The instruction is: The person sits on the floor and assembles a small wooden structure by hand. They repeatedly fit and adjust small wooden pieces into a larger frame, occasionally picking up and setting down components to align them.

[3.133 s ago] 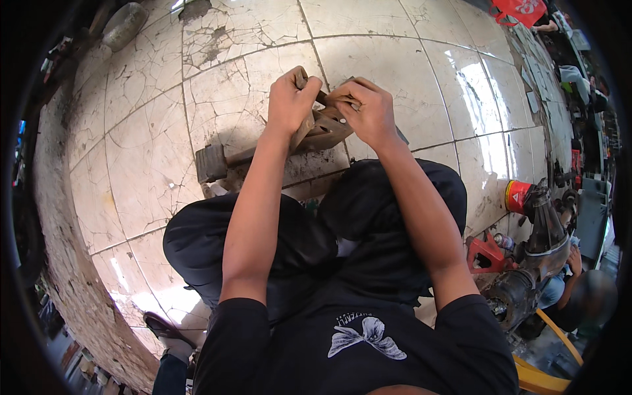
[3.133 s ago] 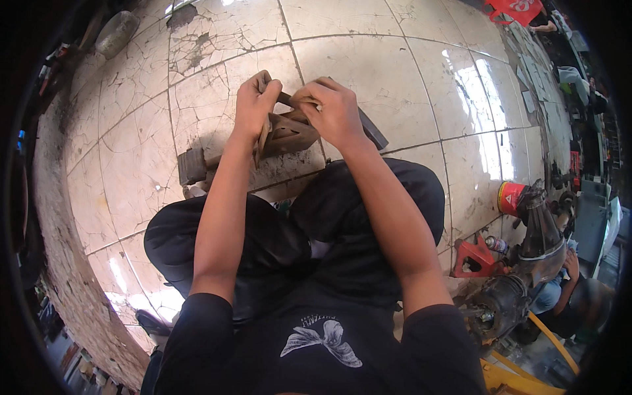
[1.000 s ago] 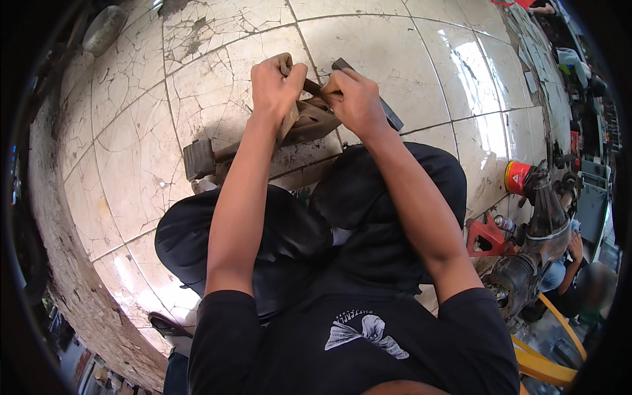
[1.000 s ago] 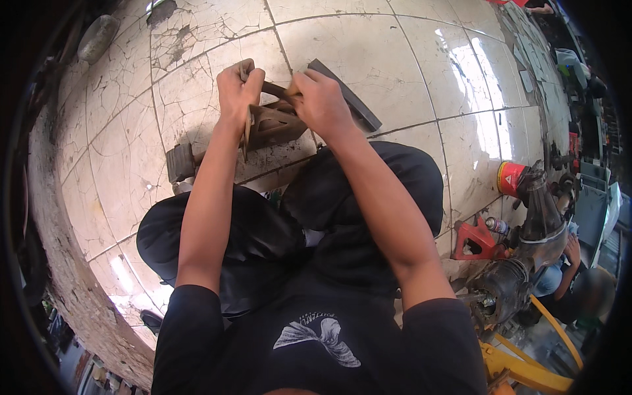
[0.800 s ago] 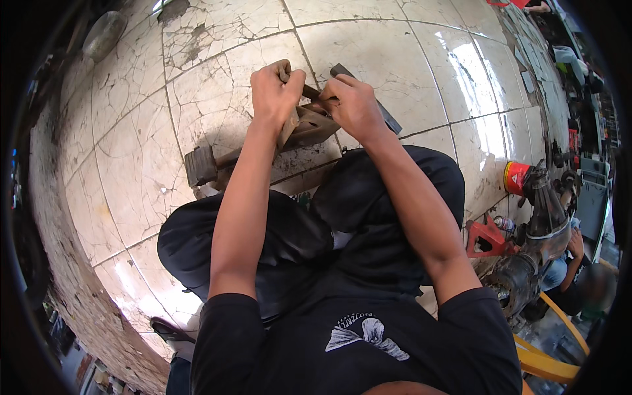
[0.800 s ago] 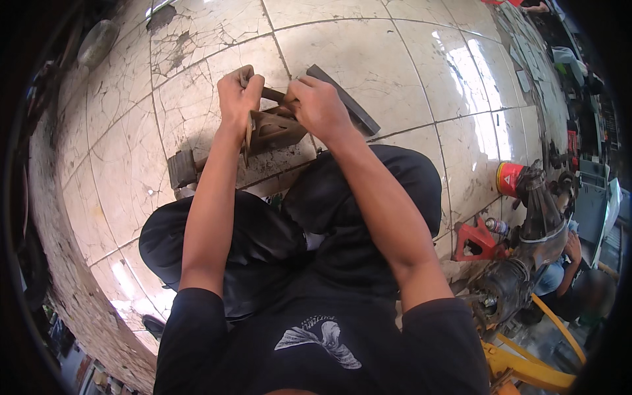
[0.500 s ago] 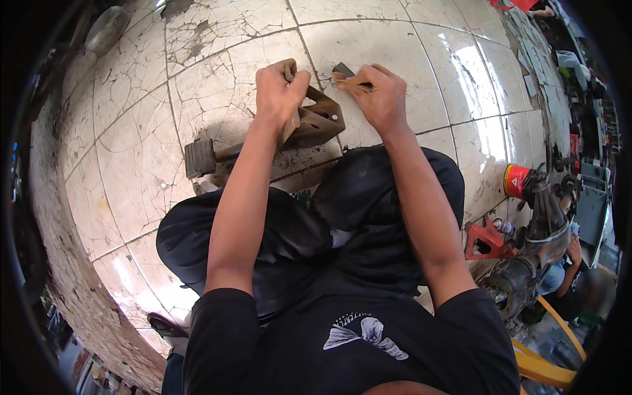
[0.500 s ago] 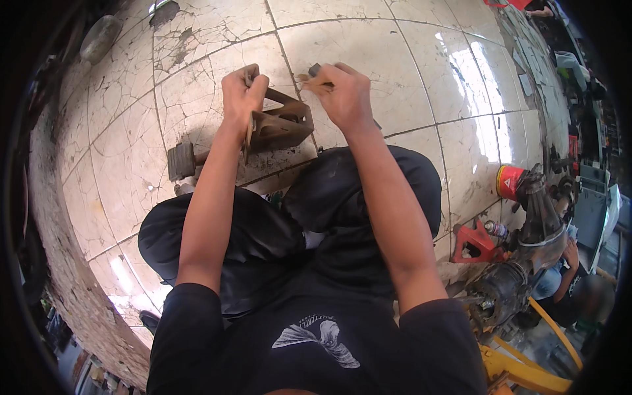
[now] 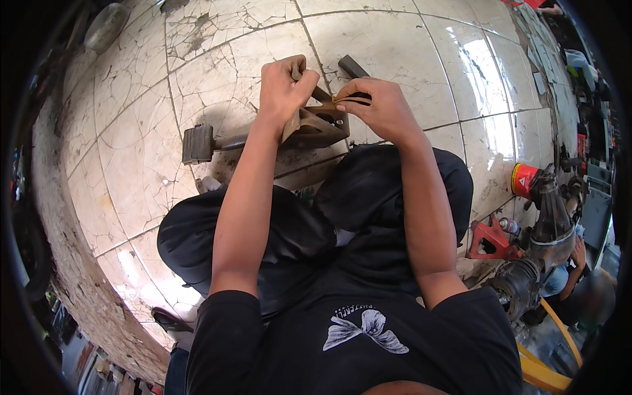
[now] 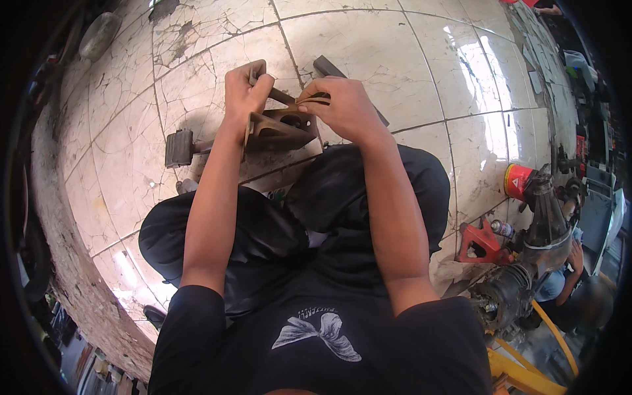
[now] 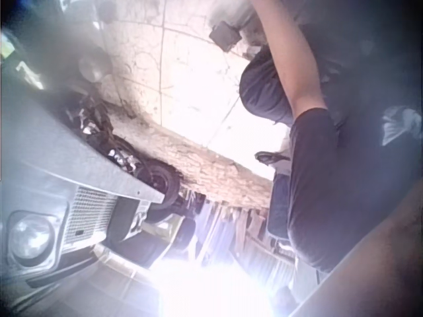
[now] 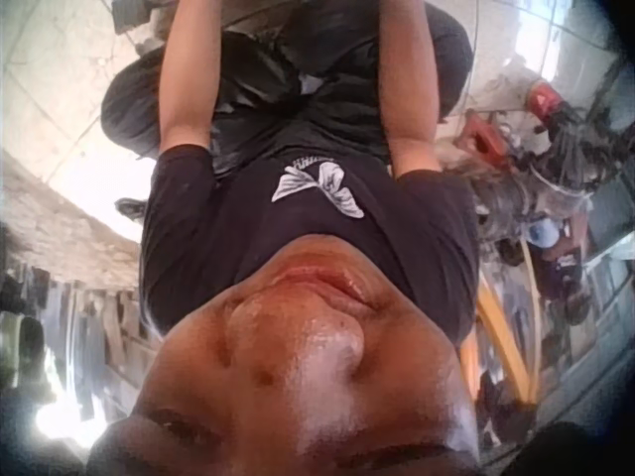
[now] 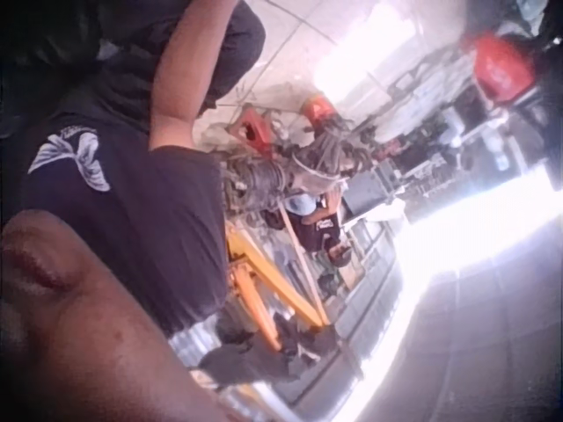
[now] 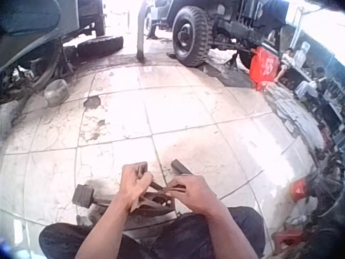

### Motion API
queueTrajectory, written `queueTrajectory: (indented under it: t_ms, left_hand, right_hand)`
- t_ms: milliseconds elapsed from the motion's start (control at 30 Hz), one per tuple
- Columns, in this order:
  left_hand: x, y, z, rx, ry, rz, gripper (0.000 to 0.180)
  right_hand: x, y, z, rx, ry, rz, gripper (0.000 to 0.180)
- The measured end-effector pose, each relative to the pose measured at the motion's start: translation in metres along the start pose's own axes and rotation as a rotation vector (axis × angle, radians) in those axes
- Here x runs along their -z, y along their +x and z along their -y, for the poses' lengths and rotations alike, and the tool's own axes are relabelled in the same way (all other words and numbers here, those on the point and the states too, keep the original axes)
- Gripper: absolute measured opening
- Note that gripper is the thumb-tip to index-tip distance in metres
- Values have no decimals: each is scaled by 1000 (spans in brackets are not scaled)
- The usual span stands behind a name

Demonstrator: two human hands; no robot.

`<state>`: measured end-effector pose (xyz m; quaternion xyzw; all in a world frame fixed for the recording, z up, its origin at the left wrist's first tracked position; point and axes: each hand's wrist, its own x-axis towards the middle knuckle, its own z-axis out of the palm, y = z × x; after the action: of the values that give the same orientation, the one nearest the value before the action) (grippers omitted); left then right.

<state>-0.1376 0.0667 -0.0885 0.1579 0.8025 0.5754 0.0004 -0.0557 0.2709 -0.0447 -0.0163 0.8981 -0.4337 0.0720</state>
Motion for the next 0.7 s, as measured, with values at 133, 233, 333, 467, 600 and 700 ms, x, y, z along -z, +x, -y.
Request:
queueTrajectory:
  t_ms: [133, 233, 333, 467, 600, 700]
  left_hand:
    - [1, 0, -3, 33, -2, -1, 33]
    - [0, 1, 0, 26, -4, 5, 33]
    - [1, 1, 0, 7, -9, -1, 33]
    - [2, 0, -3, 40, -12, 13, 33]
    - [2, 2, 0, 51, -19, 37, 33]
    - [3, 0, 2, 44, -62, 51, 33]
  right_hand:
    - [0, -2, 3, 64, -9, -121, 16]
    - [-6, -1, -6, 131, -22, -134, 17]
    - [-19, 4, -8, 70, -140, -75, 20]
    - [-24, 4, -8, 14, -137, -150, 20]
    - [-34, 8, -11, 74, 0, -190, 21]
    - [-32, 17, -9, 40, -186, -59, 23]
